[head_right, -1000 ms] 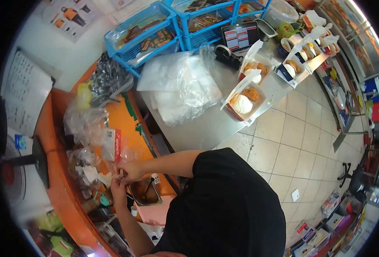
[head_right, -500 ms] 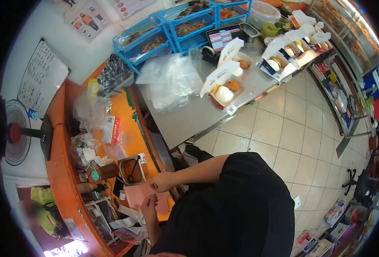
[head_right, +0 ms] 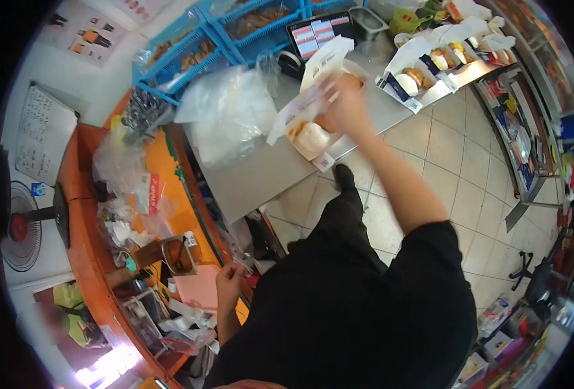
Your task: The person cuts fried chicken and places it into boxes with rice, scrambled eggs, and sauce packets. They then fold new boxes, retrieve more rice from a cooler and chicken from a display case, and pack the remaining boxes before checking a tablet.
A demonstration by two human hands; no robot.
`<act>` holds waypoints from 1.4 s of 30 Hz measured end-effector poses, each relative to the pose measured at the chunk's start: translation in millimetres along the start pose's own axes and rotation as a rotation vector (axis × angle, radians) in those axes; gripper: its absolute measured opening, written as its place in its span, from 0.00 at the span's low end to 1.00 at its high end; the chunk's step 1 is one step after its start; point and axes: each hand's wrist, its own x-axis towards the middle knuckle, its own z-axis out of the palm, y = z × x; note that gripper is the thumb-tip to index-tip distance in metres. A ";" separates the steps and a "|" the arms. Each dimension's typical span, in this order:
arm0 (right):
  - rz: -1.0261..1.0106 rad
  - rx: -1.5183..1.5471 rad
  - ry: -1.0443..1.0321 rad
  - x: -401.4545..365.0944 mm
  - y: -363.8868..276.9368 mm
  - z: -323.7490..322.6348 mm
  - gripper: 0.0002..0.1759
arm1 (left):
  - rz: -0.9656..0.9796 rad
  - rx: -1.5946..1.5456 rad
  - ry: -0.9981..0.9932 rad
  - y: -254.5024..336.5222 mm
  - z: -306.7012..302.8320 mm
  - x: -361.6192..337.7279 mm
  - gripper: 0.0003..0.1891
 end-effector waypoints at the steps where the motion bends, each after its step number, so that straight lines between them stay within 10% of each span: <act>1: 0.022 0.002 0.164 46.5 33.2 -28.9 0.15 | -0.011 0.053 -0.009 5.1 10.4 7.2 0.08; 7: -0.463 -0.517 -0.022 259.8 174.7 -65.8 0.27 | -0.069 0.659 -0.234 47.6 102.8 62.2 0.11; 15: -0.945 -0.627 -0.303 361.8 251.0 32.6 0.42 | -0.348 0.240 -0.344 129.6 219.2 100.5 0.06; 24: -0.948 -0.505 -0.470 368.3 279.6 45.2 0.53 | -0.488 0.013 -0.303 134.6 252.3 107.1 0.03; 31: -0.941 -0.459 -0.401 368.8 279.9 47.6 0.33 | -0.496 0.102 -0.317 166.5 250.6 118.8 0.08; 42: -0.778 -0.503 -0.598 363.3 255.5 25.4 0.43 | -0.498 0.061 -0.249 152.4 254.7 103.0 0.05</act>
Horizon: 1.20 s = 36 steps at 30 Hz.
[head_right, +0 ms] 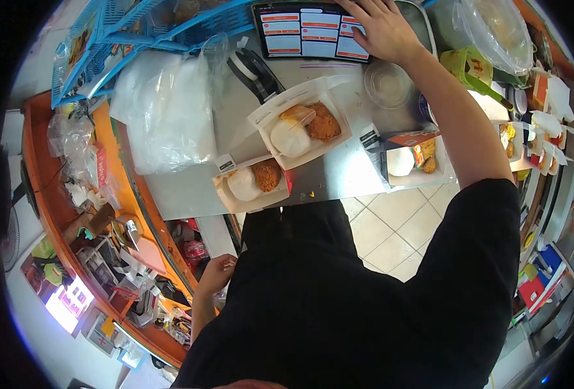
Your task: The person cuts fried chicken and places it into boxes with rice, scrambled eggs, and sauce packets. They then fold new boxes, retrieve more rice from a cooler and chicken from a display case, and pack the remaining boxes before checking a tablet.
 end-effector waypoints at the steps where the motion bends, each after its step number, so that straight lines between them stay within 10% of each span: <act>1: 0.003 0.000 -0.001 -0.9 -0.3 -0.9 0.43 | 0.000 0.002 -0.002 -1.9 0.2 -0.4 0.05; 33: 0.135 -0.011 0.240 -12.1 -28.2 -47.0 0.34 | 0.146 -0.063 0.168 -51.2 -7.0 -3.2 0.06; 36: 0.290 0.381 0.554 -34.6 -110.8 -87.1 0.09 | 0.166 -0.252 0.425 -29.7 -21.4 -10.9 0.05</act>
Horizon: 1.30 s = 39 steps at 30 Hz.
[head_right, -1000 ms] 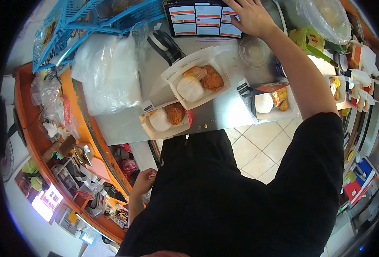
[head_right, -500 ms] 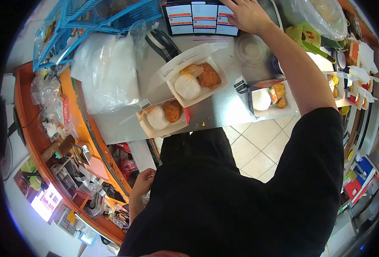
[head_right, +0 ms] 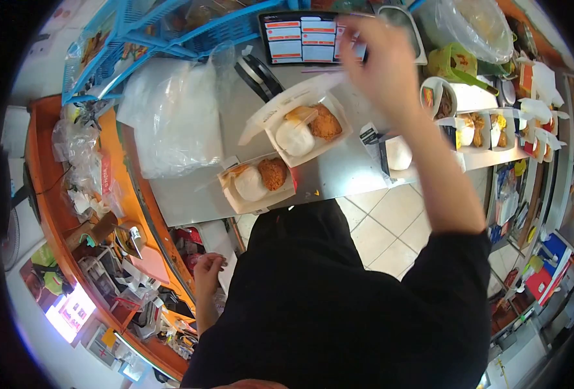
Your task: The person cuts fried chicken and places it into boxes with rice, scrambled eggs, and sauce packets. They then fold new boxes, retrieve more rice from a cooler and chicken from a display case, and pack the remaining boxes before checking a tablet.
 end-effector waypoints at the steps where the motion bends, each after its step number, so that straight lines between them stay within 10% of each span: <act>1: -0.048 0.206 -0.069 -24.0 -37.0 -2.6 0.12 | 0.039 -0.058 0.069 10.0 0.1 0.3 0.05; 6: 0.092 0.830 -1.185 -105.1 -247.1 31.2 0.15 | 0.235 -0.379 0.129 23.4 -9.7 10.9 0.03; 20: 0.325 0.986 -1.001 -200.3 -510.5 239.5 0.20 | 0.405 -0.418 0.183 -66.4 -199.9 32.5 0.04; 26: 0.537 1.004 -1.195 -223.7 -576.4 250.5 0.20 | 0.376 -0.327 -0.184 -120.6 -302.2 37.0 0.06; 29: 0.095 0.678 -1.275 -252.3 -593.8 276.7 0.25 | 0.458 -0.115 -0.242 -134.8 -314.4 40.0 0.08; 31: 0.048 0.632 -1.257 -261.6 -601.3 283.7 0.23 | 0.653 0.369 -0.185 -117.8 -320.3 27.6 0.11; 39: -0.010 0.365 -1.172 -249.2 -663.4 263.5 0.23 | 0.835 0.269 0.133 -156.1 -340.1 24.6 0.14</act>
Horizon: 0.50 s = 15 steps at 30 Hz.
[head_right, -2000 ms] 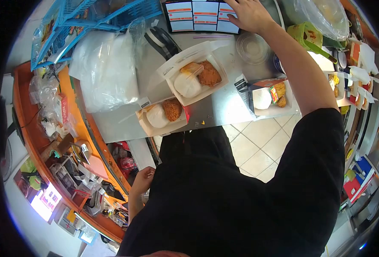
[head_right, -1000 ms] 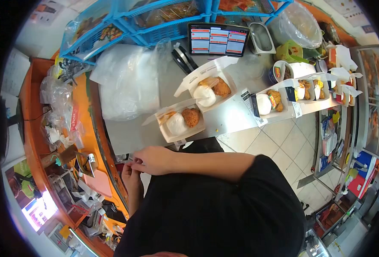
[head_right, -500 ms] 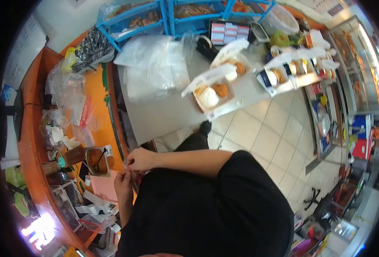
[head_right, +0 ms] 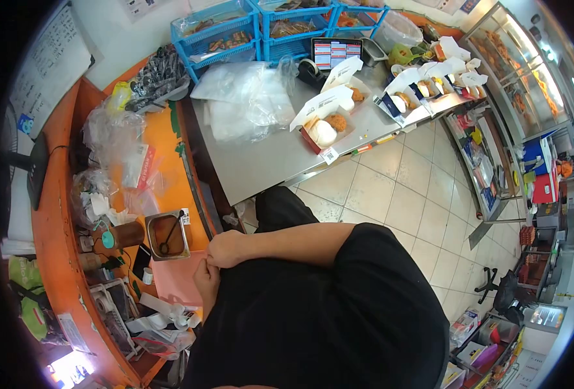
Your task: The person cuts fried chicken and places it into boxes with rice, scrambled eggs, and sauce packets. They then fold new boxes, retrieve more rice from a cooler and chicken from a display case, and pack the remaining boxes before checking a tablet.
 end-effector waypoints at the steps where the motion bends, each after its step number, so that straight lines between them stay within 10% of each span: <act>1: 0.027 -0.080 -0.025 -2.2 -4.5 -0.1 0.24 | 0.000 -0.007 0.095 -2.5 -1.1 -3.7 0.15; 5: 0.140 0.057 0.074 -7.8 -31.4 -11.5 0.25 | -0.028 0.086 0.175 -3.6 -9.2 -13.1 0.14; 10: 0.125 0.416 0.102 21.6 -40.8 0.8 0.21 | -0.088 -0.514 0.356 -15.5 -0.9 1.2 0.09; 12: -0.022 0.120 0.296 47.9 -32.7 16.9 0.21 | -0.190 -0.579 0.218 -46.0 -14.7 0.3 0.09; 13: -0.081 -0.053 0.297 45.3 -36.5 5.9 0.20 | -0.223 -0.597 -0.579 -153.6 -47.9 16.1 0.11; 15: -0.232 -0.415 0.222 57.3 -27.6 7.9 0.17 | -0.523 -0.613 0.027 -22.3 -49.0 9.5 0.12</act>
